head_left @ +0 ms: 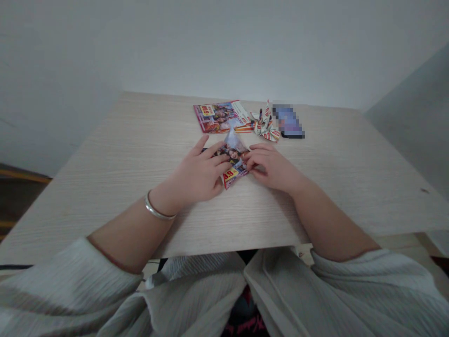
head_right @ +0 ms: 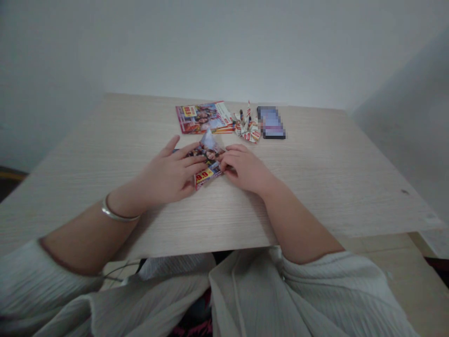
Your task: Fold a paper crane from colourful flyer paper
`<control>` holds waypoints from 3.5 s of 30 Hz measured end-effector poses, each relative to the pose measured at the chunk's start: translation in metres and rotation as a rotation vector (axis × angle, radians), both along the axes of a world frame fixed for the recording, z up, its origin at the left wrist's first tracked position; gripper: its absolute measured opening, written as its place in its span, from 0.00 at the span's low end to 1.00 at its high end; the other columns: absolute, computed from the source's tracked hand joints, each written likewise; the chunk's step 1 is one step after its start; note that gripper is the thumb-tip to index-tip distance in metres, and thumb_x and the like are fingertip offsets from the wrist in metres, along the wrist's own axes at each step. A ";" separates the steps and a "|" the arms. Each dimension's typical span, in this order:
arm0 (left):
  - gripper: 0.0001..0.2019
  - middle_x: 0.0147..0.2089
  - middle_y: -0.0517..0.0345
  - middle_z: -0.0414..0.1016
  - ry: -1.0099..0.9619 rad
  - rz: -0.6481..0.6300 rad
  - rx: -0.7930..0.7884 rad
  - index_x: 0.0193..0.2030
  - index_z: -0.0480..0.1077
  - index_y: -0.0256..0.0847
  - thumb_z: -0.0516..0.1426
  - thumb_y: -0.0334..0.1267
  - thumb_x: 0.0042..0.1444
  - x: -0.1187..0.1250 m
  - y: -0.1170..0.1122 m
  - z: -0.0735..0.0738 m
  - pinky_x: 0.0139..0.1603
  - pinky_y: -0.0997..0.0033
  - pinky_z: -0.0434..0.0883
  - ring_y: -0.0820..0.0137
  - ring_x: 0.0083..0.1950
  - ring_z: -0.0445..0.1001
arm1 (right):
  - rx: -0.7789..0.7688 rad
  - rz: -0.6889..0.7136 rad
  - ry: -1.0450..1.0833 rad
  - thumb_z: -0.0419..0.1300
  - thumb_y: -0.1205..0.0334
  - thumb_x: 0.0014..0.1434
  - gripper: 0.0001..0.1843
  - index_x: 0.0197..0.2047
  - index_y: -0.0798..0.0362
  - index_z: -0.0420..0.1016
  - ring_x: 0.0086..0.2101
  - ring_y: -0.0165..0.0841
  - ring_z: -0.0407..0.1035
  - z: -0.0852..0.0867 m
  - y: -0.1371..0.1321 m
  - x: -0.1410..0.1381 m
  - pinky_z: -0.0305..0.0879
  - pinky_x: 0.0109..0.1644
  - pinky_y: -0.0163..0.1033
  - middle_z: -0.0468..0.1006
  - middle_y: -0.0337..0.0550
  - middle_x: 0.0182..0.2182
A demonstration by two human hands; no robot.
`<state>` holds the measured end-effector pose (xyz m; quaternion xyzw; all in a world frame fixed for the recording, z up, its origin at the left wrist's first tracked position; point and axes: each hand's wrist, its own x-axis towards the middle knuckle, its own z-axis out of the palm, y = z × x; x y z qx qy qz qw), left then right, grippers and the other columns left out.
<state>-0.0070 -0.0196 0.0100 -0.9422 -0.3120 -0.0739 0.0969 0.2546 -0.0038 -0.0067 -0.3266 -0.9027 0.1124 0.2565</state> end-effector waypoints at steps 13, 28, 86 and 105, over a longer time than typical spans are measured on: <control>0.21 0.65 0.48 0.76 -0.033 0.001 -0.154 0.60 0.77 0.44 0.52 0.43 0.65 0.002 0.001 0.002 0.75 0.31 0.52 0.45 0.76 0.57 | 0.025 -0.294 0.225 0.68 0.64 0.59 0.05 0.41 0.49 0.80 0.50 0.42 0.74 -0.020 0.006 -0.012 0.69 0.59 0.52 0.79 0.49 0.49; 0.20 0.62 0.45 0.78 -0.161 -0.023 -0.180 0.57 0.77 0.36 0.49 0.40 0.69 0.006 0.002 -0.008 0.73 0.48 0.62 0.54 0.71 0.65 | -0.407 -0.465 0.589 0.68 0.59 0.54 0.20 0.46 0.48 0.66 0.28 0.31 0.73 -0.034 0.016 -0.024 0.71 0.35 0.41 0.79 0.37 0.31; 0.55 0.66 0.31 0.70 -0.094 0.147 -0.260 0.79 0.37 0.28 0.62 0.50 0.54 0.006 -0.005 0.004 0.64 0.50 0.68 0.45 0.64 0.73 | -0.178 -0.080 0.226 0.68 0.65 0.57 0.12 0.46 0.48 0.86 0.41 0.36 0.77 -0.014 0.000 -0.015 0.75 0.46 0.43 0.85 0.45 0.42; 0.41 0.55 0.39 0.81 -0.248 0.190 -0.106 0.78 0.47 0.33 0.54 0.50 0.64 0.006 0.000 0.013 0.57 0.51 0.65 0.50 0.55 0.78 | -0.066 -0.126 0.417 0.70 0.56 0.58 0.06 0.37 0.49 0.84 0.38 0.33 0.76 -0.016 0.001 -0.011 0.76 0.38 0.37 0.82 0.43 0.40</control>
